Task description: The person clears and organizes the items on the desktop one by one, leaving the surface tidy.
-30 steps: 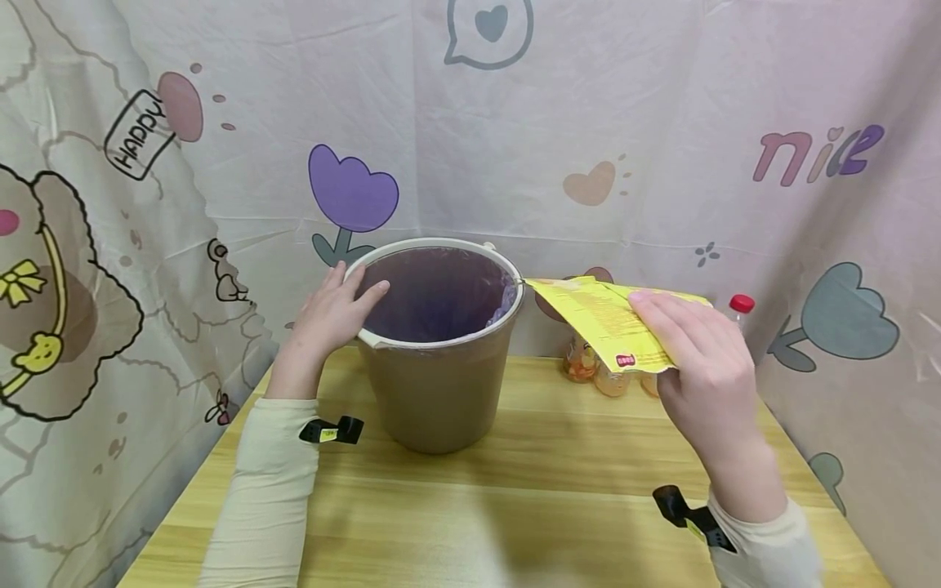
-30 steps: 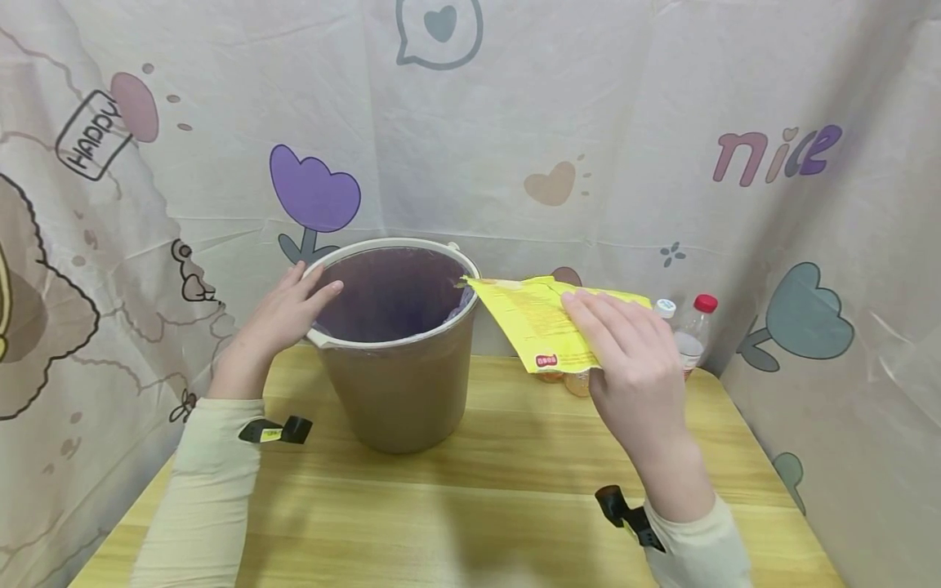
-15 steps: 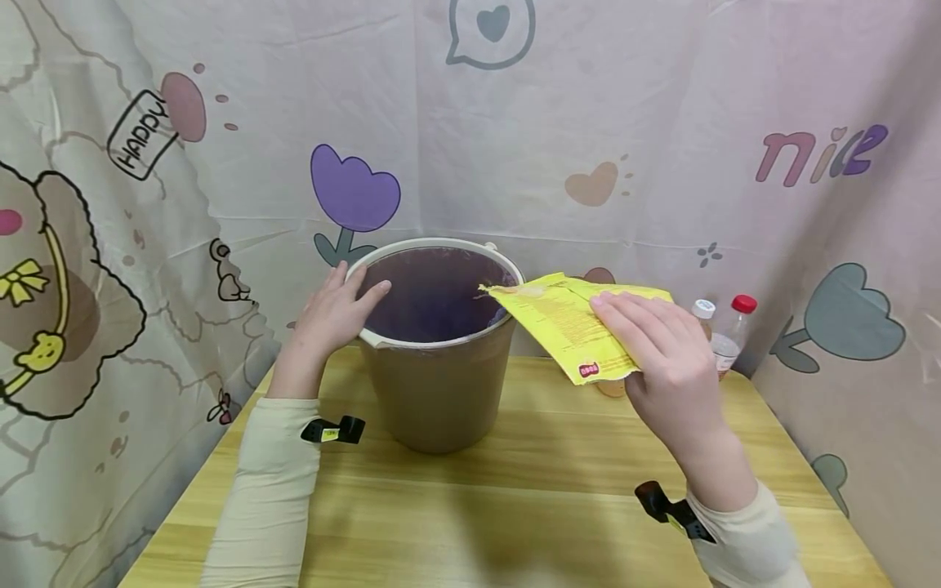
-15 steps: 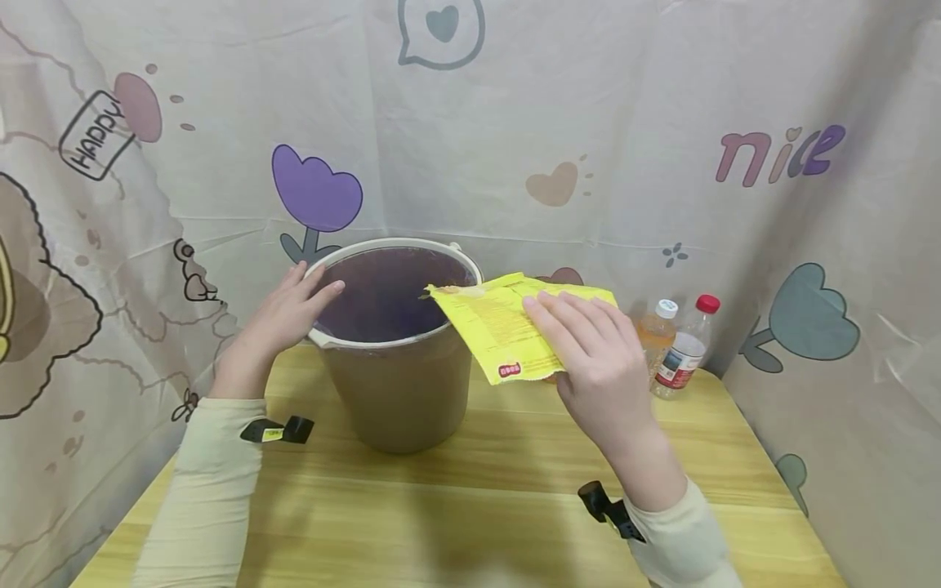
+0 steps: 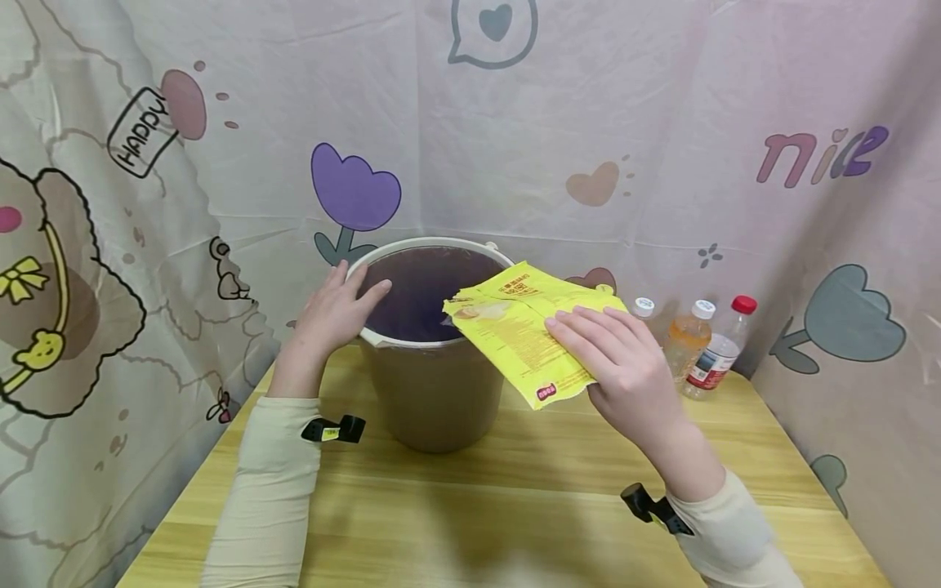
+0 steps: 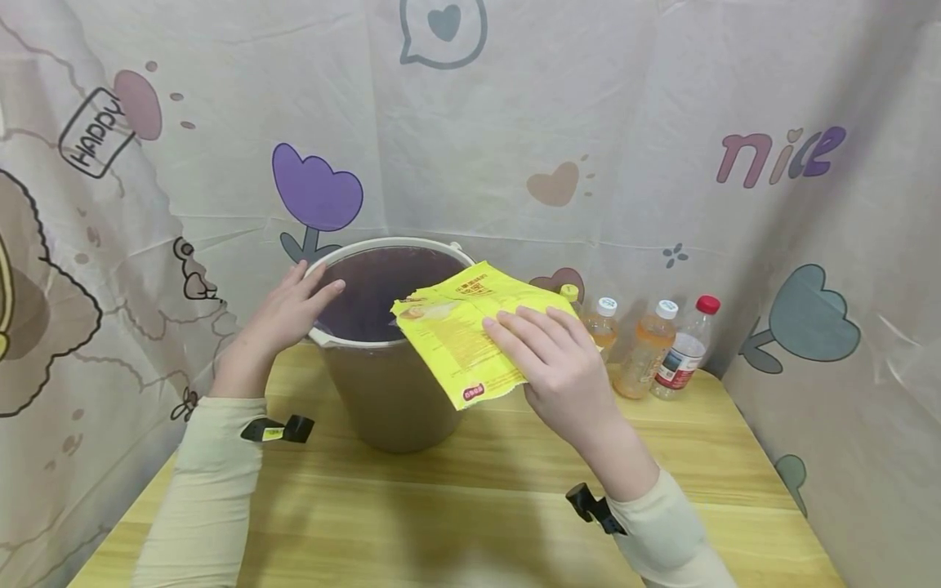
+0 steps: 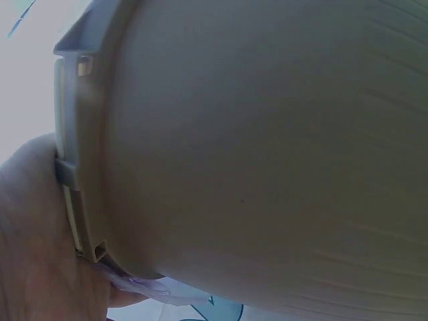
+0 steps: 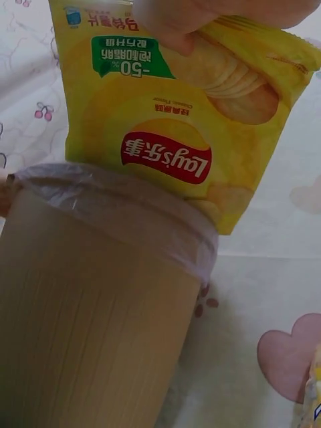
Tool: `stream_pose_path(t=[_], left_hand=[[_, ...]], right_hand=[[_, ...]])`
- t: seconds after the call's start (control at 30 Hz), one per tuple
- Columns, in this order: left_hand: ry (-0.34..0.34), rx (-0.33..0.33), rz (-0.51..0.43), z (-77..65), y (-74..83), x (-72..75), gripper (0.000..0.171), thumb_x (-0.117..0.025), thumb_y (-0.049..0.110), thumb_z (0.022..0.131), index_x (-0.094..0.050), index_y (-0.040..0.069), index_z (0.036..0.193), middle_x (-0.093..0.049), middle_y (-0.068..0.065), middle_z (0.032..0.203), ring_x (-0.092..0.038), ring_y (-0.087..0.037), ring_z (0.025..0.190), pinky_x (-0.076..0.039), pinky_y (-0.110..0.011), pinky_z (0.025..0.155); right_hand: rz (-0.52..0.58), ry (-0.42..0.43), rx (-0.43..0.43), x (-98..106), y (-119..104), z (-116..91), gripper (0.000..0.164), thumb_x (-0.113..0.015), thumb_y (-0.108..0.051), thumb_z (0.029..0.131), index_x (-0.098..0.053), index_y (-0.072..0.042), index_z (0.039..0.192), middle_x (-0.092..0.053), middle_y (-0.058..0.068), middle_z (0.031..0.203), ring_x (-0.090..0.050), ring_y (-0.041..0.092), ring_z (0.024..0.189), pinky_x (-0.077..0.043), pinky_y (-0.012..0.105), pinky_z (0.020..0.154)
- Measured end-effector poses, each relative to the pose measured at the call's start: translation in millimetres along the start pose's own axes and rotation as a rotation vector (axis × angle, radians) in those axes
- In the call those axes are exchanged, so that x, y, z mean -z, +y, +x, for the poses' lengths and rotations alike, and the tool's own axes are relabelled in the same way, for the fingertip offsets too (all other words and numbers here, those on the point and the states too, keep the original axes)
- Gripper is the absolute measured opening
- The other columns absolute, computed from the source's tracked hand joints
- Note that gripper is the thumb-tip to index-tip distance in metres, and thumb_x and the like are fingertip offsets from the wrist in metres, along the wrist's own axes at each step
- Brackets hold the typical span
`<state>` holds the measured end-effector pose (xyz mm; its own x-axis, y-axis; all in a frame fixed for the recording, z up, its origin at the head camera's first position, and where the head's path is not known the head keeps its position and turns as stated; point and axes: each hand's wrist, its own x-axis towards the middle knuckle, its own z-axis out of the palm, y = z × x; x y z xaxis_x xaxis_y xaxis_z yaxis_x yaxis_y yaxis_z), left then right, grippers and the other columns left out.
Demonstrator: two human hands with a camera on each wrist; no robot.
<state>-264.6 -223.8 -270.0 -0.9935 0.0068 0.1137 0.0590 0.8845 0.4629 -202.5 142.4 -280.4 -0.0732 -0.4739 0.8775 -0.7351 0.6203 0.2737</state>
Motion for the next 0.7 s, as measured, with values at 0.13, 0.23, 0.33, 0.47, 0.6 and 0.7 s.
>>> stream_pose_path(t=[0.13, 0.23, 0.33, 0.47, 0.6, 0.7], left_hand=[[0.001, 0.002, 0.001, -0.9, 1.3, 0.2, 0.086, -0.022, 0.071, 0.095, -0.015, 0.011, 0.157, 0.001, -0.022, 0.163, 0.001, -0.042, 0.151, -0.005, -0.067, 0.118], [0.003, 0.004, 0.006, -1.2, 1.8, 0.5, 0.085, -0.023, 0.07, 0.096, -0.015, 0.011, 0.157, 0.001, -0.022, 0.163, 0.0, -0.042, 0.151, -0.005, -0.066, 0.118], [0.001, 0.007, 0.011, -1.6, 2.3, 1.1, 0.083, -0.022, 0.068, 0.097, -0.014, 0.012, 0.158, 0.002, -0.022, 0.163, 0.001, -0.042, 0.151, -0.005, -0.066, 0.118], [0.003, 0.009, 0.01, -1.7, 1.9, 0.7, 0.083, -0.022, 0.068, 0.097, -0.013, 0.012, 0.158, 0.003, -0.022, 0.163, 0.001, -0.042, 0.151, -0.004, -0.066, 0.118], [0.015, 0.008, 0.006, -1.6, 1.5, -0.1, 0.083, -0.023, 0.067, 0.097, -0.014, 0.011, 0.157, 0.002, -0.023, 0.163, 0.0, -0.043, 0.151, -0.005, -0.066, 0.118], [0.011, 0.012, 0.008, -2.1, 2.1, 0.1, 0.083, -0.023, 0.067, 0.097, -0.013, 0.011, 0.157, 0.002, -0.023, 0.163, 0.0, -0.043, 0.151, -0.005, -0.066, 0.118]], right_hand=[[0.029, -0.018, 0.024, -6, 0, 0, 0.032, -0.047, -0.005, 0.098, -0.07, -0.009, 0.119, -0.075, 0.009, 0.108, -0.07, 0.03, 0.1, -0.052, 0.049, 0.09], [0.049, -0.027, 0.034, -11, -1, 1, 0.037, -0.046, 0.003, 0.094, -0.07, -0.008, 0.12, -0.074, 0.01, 0.109, -0.071, 0.029, 0.1, -0.052, 0.049, 0.09], [0.066, -0.034, 0.041, -15, -2, 2, 0.042, -0.047, 0.008, 0.089, -0.07, -0.008, 0.12, -0.074, 0.01, 0.109, -0.07, 0.029, 0.101, -0.053, 0.049, 0.089], [0.079, -0.038, 0.049, -20, -4, 4, 0.036, -0.047, 0.003, 0.093, -0.07, -0.008, 0.119, -0.074, 0.01, 0.109, -0.071, 0.028, 0.101, -0.054, 0.049, 0.089], [0.086, -0.044, 0.05, -26, -4, 4, 0.033, -0.047, 0.0, 0.096, -0.07, -0.008, 0.118, -0.074, 0.009, 0.108, -0.07, 0.028, 0.101, -0.054, 0.047, 0.089], [0.091, -0.048, 0.053, -30, -4, 4, 0.036, -0.049, 0.004, 0.092, -0.07, -0.008, 0.118, -0.074, 0.009, 0.108, -0.07, 0.028, 0.101, -0.055, 0.046, 0.089]])
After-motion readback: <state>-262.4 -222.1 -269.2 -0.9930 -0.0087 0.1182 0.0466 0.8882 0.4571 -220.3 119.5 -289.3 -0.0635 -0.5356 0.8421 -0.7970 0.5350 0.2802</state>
